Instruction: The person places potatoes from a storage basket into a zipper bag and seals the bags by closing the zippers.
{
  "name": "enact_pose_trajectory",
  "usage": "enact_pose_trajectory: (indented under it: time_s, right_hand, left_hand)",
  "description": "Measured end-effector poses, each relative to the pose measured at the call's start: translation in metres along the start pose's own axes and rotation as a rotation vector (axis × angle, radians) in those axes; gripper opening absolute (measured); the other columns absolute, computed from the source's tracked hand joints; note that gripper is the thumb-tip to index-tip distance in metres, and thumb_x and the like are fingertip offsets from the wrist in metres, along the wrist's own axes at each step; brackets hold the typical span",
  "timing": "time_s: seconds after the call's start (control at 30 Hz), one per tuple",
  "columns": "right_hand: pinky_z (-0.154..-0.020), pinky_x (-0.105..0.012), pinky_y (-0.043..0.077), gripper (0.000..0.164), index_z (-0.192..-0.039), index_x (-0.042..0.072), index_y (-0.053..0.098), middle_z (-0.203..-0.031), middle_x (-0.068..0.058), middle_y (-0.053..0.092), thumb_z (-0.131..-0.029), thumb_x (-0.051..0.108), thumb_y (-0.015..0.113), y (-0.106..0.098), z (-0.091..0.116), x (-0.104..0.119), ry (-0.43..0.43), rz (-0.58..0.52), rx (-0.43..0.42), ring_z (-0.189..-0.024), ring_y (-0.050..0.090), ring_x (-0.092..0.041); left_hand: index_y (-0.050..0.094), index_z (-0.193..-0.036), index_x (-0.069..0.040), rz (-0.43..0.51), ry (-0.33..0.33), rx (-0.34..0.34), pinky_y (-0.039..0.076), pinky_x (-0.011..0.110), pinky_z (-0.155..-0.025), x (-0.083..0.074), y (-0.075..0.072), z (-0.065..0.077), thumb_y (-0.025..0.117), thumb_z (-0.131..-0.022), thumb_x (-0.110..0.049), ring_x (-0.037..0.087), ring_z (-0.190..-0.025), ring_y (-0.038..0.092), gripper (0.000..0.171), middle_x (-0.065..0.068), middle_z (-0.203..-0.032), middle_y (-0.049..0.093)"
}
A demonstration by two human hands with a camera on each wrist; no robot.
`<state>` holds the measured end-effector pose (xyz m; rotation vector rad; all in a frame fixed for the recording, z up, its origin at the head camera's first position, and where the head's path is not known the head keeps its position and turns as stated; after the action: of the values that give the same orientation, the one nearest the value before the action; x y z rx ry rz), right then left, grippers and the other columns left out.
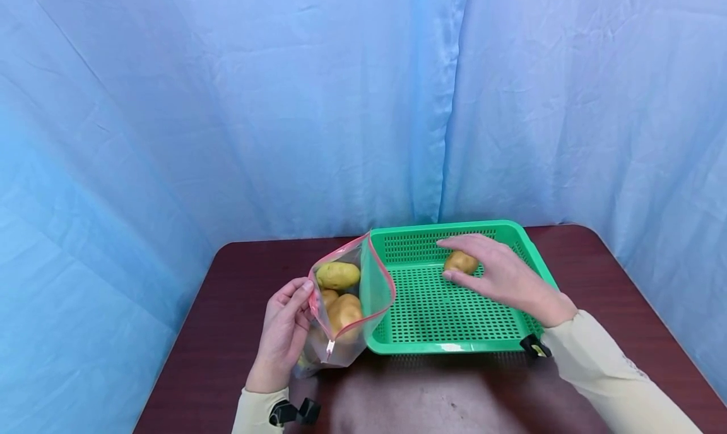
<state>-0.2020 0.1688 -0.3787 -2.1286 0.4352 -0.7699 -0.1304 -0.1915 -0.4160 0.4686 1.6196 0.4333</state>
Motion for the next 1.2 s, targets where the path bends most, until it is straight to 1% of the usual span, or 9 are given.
enact_pose_trajectory:
  time_s: [0.17,0.3,0.53,0.7,0.8,0.9,1.03,1.2]
  right_hand:
    - [-0.085,-0.044,0.058,0.054,-0.135,0.011,0.066,-0.129,-0.006,0.069,-0.086,0.022,0.086,-0.002,-0.003,-0.014,0.031,0.019,0.052,-0.114,0.065,-0.024]
    - [-0.090,-0.048,0.056,0.054,-0.136,0.011,0.066,-0.132,-0.006,0.068,-0.087,0.024,0.086,-0.003,-0.005,-0.024,0.068,0.023,0.095,-0.118,0.064,-0.027]
    - [-0.102,-0.056,0.049,0.055,-0.140,0.011,0.064,-0.139,-0.008,0.064,-0.090,0.026,0.083,0.000,-0.007,-0.043,0.178,-0.006,0.204,-0.129,0.057,-0.033]
    - [-0.103,-0.059,0.047,0.054,-0.142,0.013,0.062,-0.142,-0.008,0.061,-0.094,0.029,0.079,0.007,-0.006,-0.058,0.250,-0.027,0.280,-0.134,0.052,-0.035]
    - [-0.104,-0.060,0.045,0.056,-0.144,0.013,0.060,-0.145,-0.009,0.059,-0.095,0.033,0.077,0.013,-0.003,-0.067,0.300,-0.052,0.319,-0.136,0.050,-0.037]
    - [-0.104,-0.061,0.045,0.056,-0.145,0.011,0.059,-0.147,-0.012,0.057,-0.096,0.034,0.075,0.020,-0.001,-0.075,0.334,-0.067,0.345,-0.136,0.049,-0.038]
    - [-0.102,-0.061,0.047,0.055,-0.144,0.010,0.060,-0.145,-0.014,0.058,-0.095,0.027,0.076,0.029,0.000,-0.085,0.355,-0.070,0.367,-0.131,0.054,-0.038]
    - [-0.096,-0.056,0.051,0.059,-0.145,0.008,0.058,-0.142,-0.015,0.059,-0.093,0.026,0.079,0.043,0.003,-0.095,0.366,-0.095,0.390,-0.122,0.059,-0.035]
  left_hand:
    - [0.071,-0.096,-0.010,-0.001,0.000,-0.009,0.053,0.017,-0.062,0.000,0.000,0.000,0.052,-0.107,0.000,0.005,-0.066,0.061,0.024,-0.001,-0.077,0.066]
    - [0.071,-0.095,-0.010,-0.007,-0.006,-0.024,0.053,0.017,-0.061,0.000,0.001,0.001,0.053,-0.106,-0.001,0.005,-0.066,0.061,0.024,-0.001,-0.077,0.066]
    - [0.071,-0.094,-0.010,-0.015,-0.020,-0.050,0.054,0.017,-0.062,-0.001,0.000,0.002,0.053,-0.106,-0.001,0.005,-0.066,0.062,0.023,-0.001,-0.077,0.066]
    - [0.070,-0.094,-0.010,-0.021,-0.030,-0.063,0.054,0.017,-0.062,-0.001,0.000,0.003,0.055,-0.106,-0.002,0.006,-0.066,0.061,0.021,-0.001,-0.077,0.066]
    - [0.070,-0.094,-0.010,-0.020,-0.036,-0.068,0.054,0.017,-0.062,0.000,0.000,0.004,0.056,-0.106,-0.003,0.006,-0.066,0.062,0.020,-0.001,-0.077,0.066]
    - [0.070,-0.094,-0.010,-0.021,-0.040,-0.070,0.054,0.017,-0.063,0.001,0.000,0.004,0.055,-0.106,-0.002,0.006,-0.066,0.062,0.020,-0.001,-0.077,0.066]
    - [0.070,-0.095,-0.010,-0.026,-0.038,-0.068,0.054,0.017,-0.062,0.001,0.000,0.003,0.056,-0.106,-0.002,0.006,-0.067,0.062,0.020,-0.002,-0.078,0.066]
    - [0.070,-0.095,-0.009,-0.040,-0.044,-0.059,0.054,0.017,-0.064,0.002,-0.002,0.005,0.057,-0.106,-0.004,0.006,-0.067,0.062,0.018,-0.001,-0.078,0.066]
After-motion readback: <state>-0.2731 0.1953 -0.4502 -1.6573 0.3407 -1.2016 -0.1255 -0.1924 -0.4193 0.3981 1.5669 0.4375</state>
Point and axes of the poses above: each hand's wrist, its own z-axis away from the middle knuckle, its own y-axis out of the palm, x = y × z, the point moved 2 cm from there along -z, towards the middle knuckle
